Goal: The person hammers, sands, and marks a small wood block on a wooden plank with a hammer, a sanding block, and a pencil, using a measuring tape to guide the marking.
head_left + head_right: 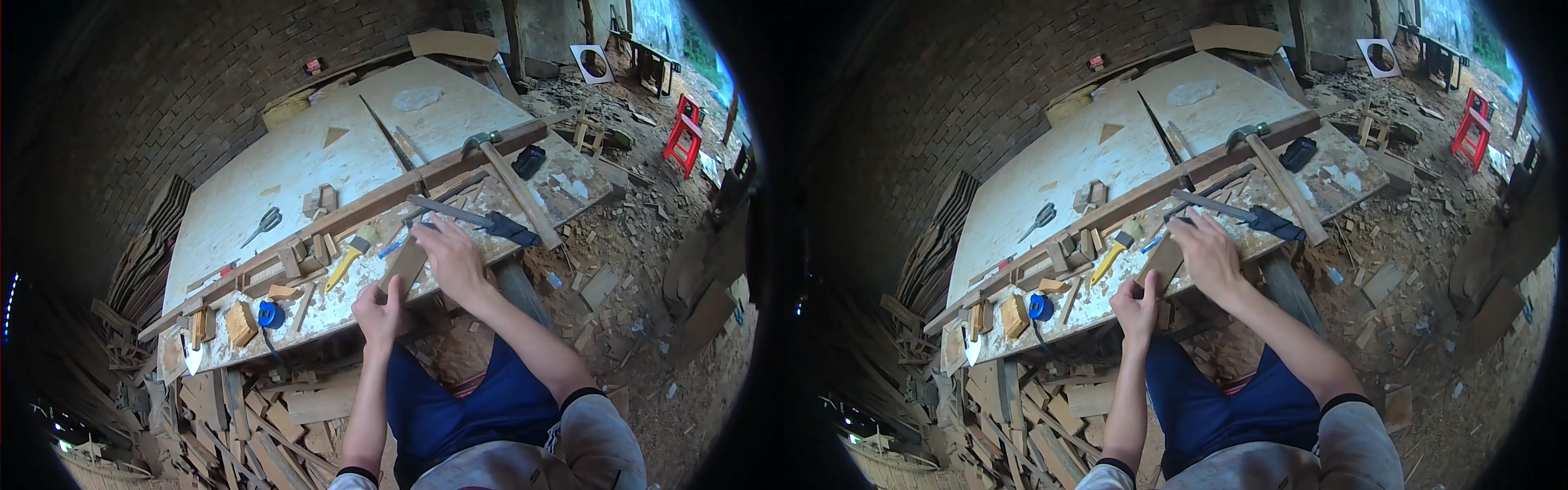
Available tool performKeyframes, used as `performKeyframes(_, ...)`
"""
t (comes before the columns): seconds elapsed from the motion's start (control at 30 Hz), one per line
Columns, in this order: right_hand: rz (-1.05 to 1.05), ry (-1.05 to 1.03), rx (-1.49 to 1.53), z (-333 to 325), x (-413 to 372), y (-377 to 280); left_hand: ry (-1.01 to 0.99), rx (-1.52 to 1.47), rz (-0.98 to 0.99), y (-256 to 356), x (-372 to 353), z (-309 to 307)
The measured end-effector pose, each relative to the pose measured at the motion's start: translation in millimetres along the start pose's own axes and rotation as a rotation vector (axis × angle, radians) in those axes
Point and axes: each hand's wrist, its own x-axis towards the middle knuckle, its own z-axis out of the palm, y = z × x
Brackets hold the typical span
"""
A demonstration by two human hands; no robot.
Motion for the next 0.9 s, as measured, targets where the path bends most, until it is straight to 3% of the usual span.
performKeyframes(0.07, -0.096, -0.038, 0.038, 4.2, -18.2, -12.0, 0.039, -0.036, 0.016, 9.3, 0.3, -0.7)
performKeyframes(0.17, -0.136, -0.197, 0.077, 12.9, -44.2, -14.4, 0.152, 0.132, 0.338, -0.4, 11.1, 1.2)
performKeyframes(0.27, -0.132, -0.307, 0.068, 16.9, -51.2, -7.3, -0.019, 0.089, 0.127, 3.4, 8.3, -6.5)
performKeyframes(0.37, -0.173, -0.327, 0.021, 16.9, -52.3, -3.9, -0.023, 0.091, 0.178, -5.0, 3.8, -6.6)
performKeyframes(0.5, -0.057, -0.395, 0.029, 6.9, -43.2, -8.7, -0.084, 0.136, 0.359, -0.9, -0.2, -12.9)
performKeyframes(0.63, -0.139, -0.426, -0.003, 3.4, -51.0, -30.8, -0.152, 0.022, 0.24, -10.4, -2.0, -13.0)
performKeyframes(0.77, 0.017, -0.483, 0.026, -0.3, -18.4, -3.8, -0.127, 0.003, 0.23, -11.7, -3.0, -11.9)
performKeyframes(0.8, -0.108, -0.311, -0.018, 20.3, -27.2, 21.3, -0.115, 0.003, 0.22, -11.5, -3.4, -10.9)
performKeyframes(0.87, -0.09, -0.345, -0.137, 20.3, -38.0, -9.0, -0.148, -0.016, 0.192, -12.7, -1.7, -13.3)
performKeyframes(0.9, -0.247, -0.363, -0.012, 19.5, -44.9, -20.2, -0.171, -0.024, 0.179, -14.0, -2.0, -15.0)
